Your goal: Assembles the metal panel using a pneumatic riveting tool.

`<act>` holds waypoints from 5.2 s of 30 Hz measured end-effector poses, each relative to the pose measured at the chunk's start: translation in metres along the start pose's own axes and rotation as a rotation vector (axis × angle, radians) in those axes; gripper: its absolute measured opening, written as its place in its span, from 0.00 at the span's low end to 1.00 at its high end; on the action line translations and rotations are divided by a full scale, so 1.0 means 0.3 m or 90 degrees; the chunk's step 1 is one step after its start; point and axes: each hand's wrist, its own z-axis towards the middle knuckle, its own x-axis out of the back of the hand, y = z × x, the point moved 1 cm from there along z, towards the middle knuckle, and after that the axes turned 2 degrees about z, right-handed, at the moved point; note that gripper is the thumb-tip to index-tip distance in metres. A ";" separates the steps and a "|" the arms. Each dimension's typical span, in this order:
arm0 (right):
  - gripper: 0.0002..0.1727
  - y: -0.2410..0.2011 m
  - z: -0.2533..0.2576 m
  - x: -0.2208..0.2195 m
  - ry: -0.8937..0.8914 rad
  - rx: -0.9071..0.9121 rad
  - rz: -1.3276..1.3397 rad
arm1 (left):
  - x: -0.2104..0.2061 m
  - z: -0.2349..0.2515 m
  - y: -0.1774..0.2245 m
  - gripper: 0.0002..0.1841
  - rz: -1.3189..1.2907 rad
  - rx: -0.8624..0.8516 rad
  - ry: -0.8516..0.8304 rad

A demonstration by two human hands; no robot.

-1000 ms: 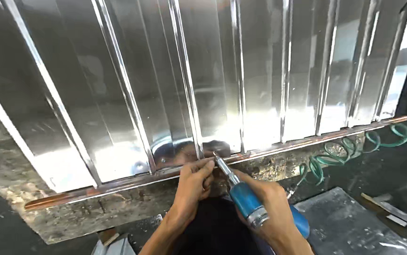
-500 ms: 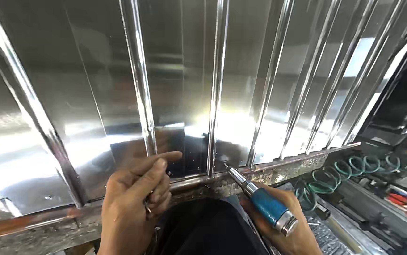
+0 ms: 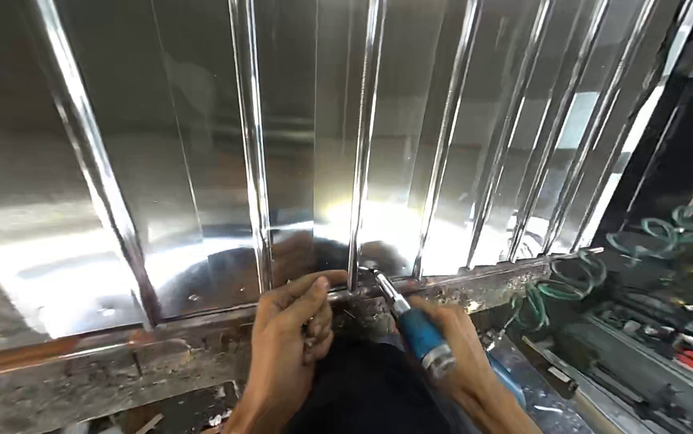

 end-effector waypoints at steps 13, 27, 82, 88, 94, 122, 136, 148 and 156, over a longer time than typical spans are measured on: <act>0.14 0.051 -0.589 0.058 0.242 0.144 0.229 | -0.291 -0.338 -0.500 0.14 0.231 -0.155 -0.094; 0.17 0.473 -0.890 -0.111 0.469 0.082 0.452 | -0.271 -0.502 -0.917 0.18 0.004 0.167 -0.346; 0.20 -0.185 -0.274 -0.009 0.039 0.044 0.033 | -0.022 -0.088 -0.162 0.18 -0.399 0.197 -0.019; 0.20 -0.213 -0.252 -0.012 0.023 0.065 0.020 | 0.006 -0.082 -0.127 0.18 -0.436 0.243 -0.021; 0.19 -0.221 -0.259 -0.024 0.017 0.068 0.008 | 0.044 -0.088 -0.135 0.17 -0.435 0.258 -0.052; 0.18 -0.183 -0.022 -0.081 0.046 -0.016 -0.041 | 0.206 -0.025 0.027 0.14 0.745 -0.398 0.136; 0.19 -0.325 0.088 -0.046 -0.106 0.068 -0.247 | 0.273 0.031 0.112 0.16 0.973 -0.576 0.033; 0.24 -0.223 -0.010 -0.083 0.040 0.087 -0.086 | 0.264 -0.035 0.075 0.19 1.117 -0.623 0.050; 0.17 -0.218 0.009 -0.069 0.000 0.073 -0.123 | 0.228 0.073 0.131 0.19 1.394 -0.616 -0.163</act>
